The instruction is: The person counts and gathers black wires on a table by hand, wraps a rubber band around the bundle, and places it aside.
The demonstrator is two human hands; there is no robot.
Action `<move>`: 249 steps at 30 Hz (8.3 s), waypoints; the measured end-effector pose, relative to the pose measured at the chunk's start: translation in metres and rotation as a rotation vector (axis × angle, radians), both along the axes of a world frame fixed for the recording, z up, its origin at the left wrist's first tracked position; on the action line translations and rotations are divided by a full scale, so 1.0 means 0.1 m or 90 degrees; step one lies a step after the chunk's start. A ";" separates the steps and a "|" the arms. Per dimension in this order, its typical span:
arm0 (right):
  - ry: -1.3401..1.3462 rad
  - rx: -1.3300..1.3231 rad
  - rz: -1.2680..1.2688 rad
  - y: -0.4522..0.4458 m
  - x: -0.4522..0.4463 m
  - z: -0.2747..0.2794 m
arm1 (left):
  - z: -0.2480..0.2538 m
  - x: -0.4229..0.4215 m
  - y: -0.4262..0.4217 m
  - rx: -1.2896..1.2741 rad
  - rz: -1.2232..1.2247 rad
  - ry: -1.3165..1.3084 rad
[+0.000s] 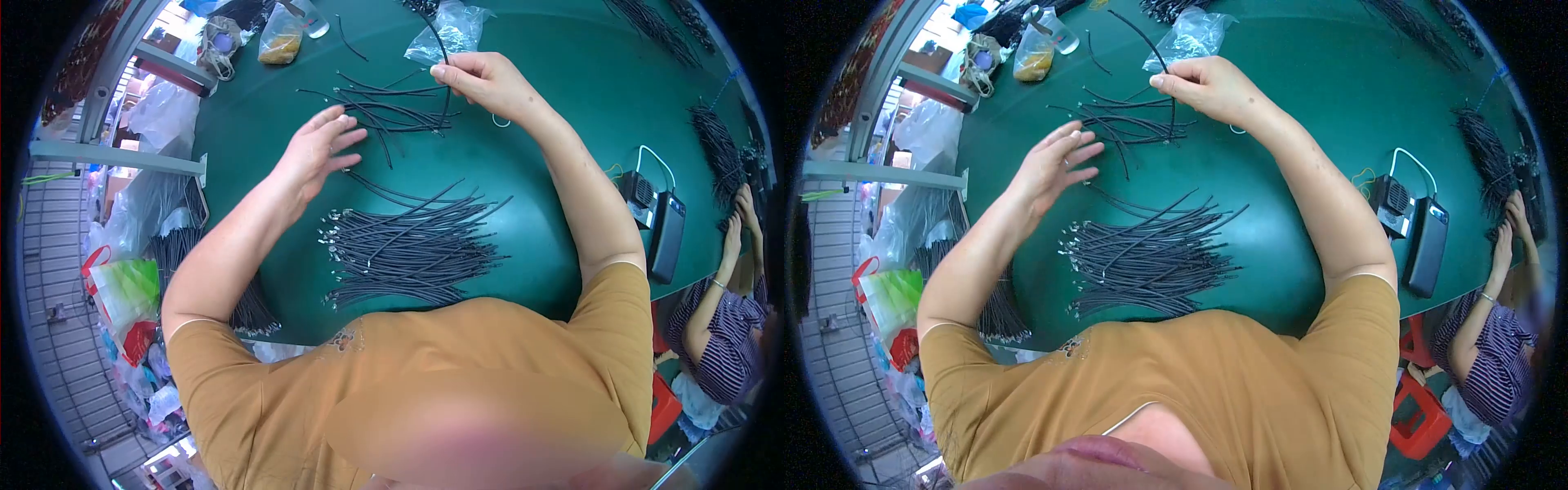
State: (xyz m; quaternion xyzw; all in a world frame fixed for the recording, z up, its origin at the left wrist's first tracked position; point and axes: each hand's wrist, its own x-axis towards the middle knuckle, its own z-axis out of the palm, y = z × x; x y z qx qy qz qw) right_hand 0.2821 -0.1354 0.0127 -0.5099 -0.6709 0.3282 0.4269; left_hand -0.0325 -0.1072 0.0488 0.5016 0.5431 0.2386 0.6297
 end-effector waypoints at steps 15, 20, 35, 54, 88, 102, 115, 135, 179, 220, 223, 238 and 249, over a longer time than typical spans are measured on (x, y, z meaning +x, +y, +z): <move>-0.087 -0.033 0.065 -0.03 0.03 0.05 | -0.87 0.31 2.55 1.089 -0.474 0.711; 0.053 -0.109 0.089 -0.10 -0.12 0.09 | -0.65 0.22 2.43 1.062 -0.353 0.538; -0.100 0.094 -0.043 -0.23 -0.32 0.20 | 0.17 0.62 0.29 0.033 -0.116 -0.448; -0.151 -0.005 0.012 -0.19 -0.36 0.02 | 0.43 -0.16 0.73 0.528 -0.150 -0.119; -0.558 0.189 0.009 -0.04 -0.03 -0.38 | -0.41 0.03 0.22 0.996 -0.597 0.488; -0.553 0.163 0.073 -0.06 -0.05 -0.33 | -0.38 0.38 -0.49 1.000 -0.606 0.359; -0.563 0.211 0.082 -0.10 -0.10 -0.27 | -0.27 0.00 -0.34 1.055 -0.609 0.406; -0.580 0.234 0.089 -0.03 -0.10 -0.36 | -0.04 -0.25 -0.41 0.957 -0.396 0.313; -0.551 0.102 0.246 -0.17 -0.12 -0.01 | -0.22 -0.11 -0.18 0.889 -0.470 0.448; -0.472 0.065 0.212 -0.10 -0.03 -0.21 | -0.35 0.08 -0.50 0.746 -0.611 0.318; -0.513 -0.015 0.206 -0.12 -0.06 -0.14 | -0.32 0.06 -0.49 0.726 -0.595 0.326; -0.482 0.040 0.194 -0.13 -0.09 -0.25 | -0.44 0.01 -0.38 0.791 -0.542 0.386; -0.486 0.012 0.227 -0.15 -0.08 -0.20 | -0.44 0.02 -0.38 0.777 -0.537 0.383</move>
